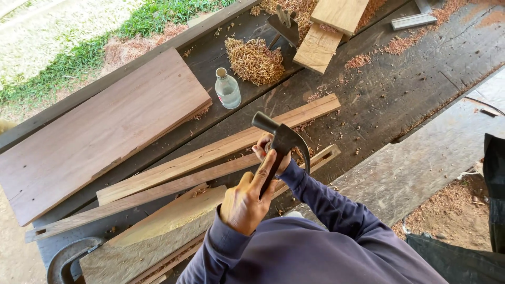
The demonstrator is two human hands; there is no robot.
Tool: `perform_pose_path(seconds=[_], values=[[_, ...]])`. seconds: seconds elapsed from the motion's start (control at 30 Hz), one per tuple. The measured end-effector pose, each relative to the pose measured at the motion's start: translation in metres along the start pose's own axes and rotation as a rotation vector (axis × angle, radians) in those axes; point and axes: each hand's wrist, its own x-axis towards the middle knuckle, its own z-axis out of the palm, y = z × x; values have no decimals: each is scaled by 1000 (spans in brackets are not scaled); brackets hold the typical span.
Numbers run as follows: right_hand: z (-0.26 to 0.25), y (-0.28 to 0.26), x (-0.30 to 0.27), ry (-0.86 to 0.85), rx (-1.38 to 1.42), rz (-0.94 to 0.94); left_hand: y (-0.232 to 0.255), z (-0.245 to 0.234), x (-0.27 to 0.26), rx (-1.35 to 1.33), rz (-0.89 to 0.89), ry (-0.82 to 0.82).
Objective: Using a chisel and hammer to refine a joint in a piece of wood.
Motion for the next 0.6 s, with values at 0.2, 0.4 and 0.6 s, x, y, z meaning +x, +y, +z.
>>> perform_pose_path(seconds=[0.2, 0.4, 0.6], values=[[-7, 7, -8, -12, 45, 158, 9, 3, 3, 30, -32, 4], [3, 14, -11, -48, 184, 270, 4, -2, -5, -2, -60, 24], [15, -5, 1, -27, 63, 114, -18, 8, -21, -37, -14, 75]])
